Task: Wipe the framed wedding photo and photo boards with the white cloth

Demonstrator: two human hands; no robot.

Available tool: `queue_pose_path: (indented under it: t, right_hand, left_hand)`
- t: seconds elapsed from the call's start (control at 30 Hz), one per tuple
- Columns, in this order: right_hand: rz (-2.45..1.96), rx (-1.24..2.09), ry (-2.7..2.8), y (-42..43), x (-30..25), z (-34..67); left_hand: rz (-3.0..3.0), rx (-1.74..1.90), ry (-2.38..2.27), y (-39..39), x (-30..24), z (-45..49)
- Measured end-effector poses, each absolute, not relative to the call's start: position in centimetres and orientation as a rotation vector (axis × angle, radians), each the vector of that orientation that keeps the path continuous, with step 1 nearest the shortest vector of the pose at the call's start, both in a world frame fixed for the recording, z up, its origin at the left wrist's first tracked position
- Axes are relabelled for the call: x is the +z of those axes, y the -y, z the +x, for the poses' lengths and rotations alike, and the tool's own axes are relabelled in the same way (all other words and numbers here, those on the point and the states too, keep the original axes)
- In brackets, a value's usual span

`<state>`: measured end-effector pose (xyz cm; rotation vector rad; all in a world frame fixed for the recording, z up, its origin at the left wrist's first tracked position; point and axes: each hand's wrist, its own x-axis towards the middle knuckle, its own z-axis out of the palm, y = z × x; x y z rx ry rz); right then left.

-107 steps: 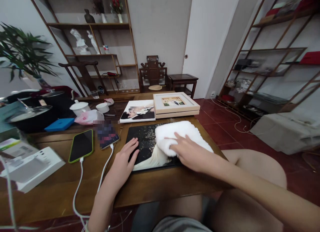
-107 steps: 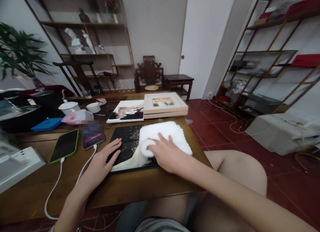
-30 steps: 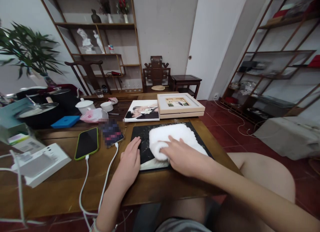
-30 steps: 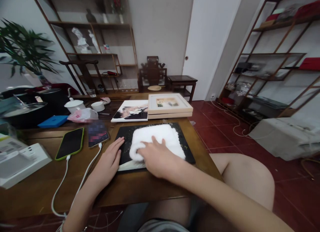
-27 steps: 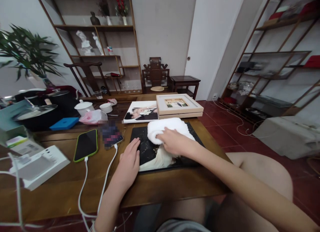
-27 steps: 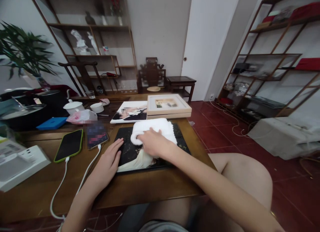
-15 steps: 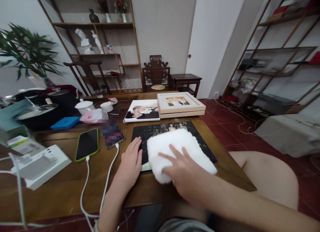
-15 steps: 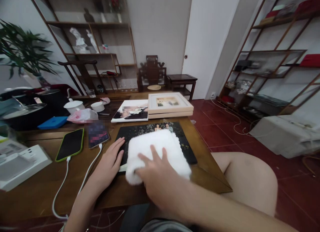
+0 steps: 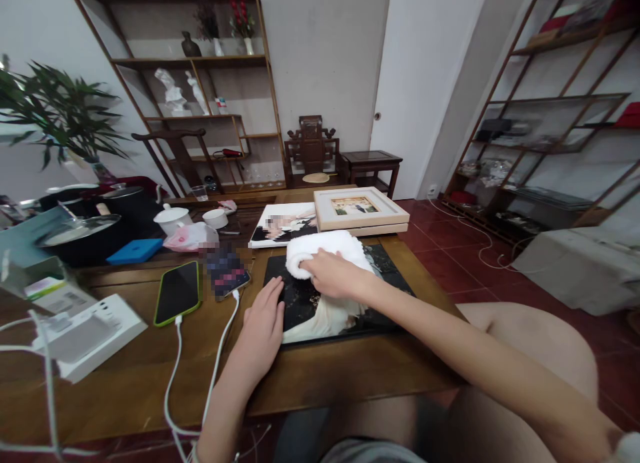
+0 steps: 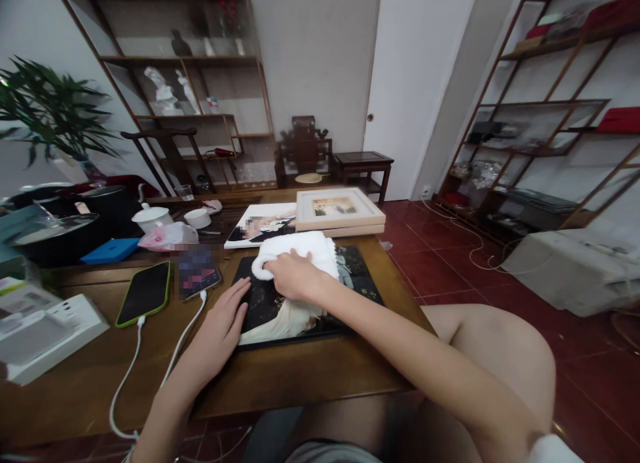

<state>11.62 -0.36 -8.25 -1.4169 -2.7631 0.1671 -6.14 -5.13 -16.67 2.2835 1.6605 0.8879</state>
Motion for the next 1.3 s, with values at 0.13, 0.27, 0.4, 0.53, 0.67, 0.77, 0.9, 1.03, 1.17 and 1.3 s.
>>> queue_pose_path:
  t: [0.13,0.27,0.4,0.53,0.67,0.77,0.9,1.03,1.17,1.3]
  right_hand:
    - [-1.413,0.163,2.768,0.1,-8.2,11.1]
    - [-1.307,0.171,2.822,4.9,-9.0,11.5]
    - [-1.204,0.204,2.876,10.3,-10.3,12.9]
    - [-1.202,0.321,2.860,11.4,-10.6,15.4]
    - [-1.402,0.284,2.763,7.8,-9.9,17.0]
    - [-1.559,0.216,2.725,4.5,-9.0,16.3]
    - [-1.493,0.187,2.750,3.0,-8.2,13.3]
    - [-1.141,0.221,2.913,5.8,-8.3,11.4]
    - [-0.929,0.257,2.985,9.5,-8.8,12.9]
    - [-1.014,0.331,2.950,10.9,-8.8,16.2]
  left_hand:
    - [2.274,0.895,-1.662,5.2,-16.6,-6.1]
    - [2.280,0.892,-1.641,5.2,-16.7,-6.2]
    - [2.270,0.847,-1.651,5.3,-16.5,-6.1]
    - [2.260,0.824,-1.693,5.4,-16.4,-5.9]
    - [2.266,0.852,-1.692,5.4,-16.5,-5.8]
    - [2.261,0.885,-1.669,5.4,-16.4,-5.9]
    - [2.199,0.951,-1.612,5.6,-16.0,-6.0]
    - [2.121,1.105,-1.541,5.9,-15.4,-6.1]
    - [2.116,1.021,-1.554,6.0,-15.2,-5.9]
    - [2.192,0.787,-1.630,6.0,-15.3,-5.6]
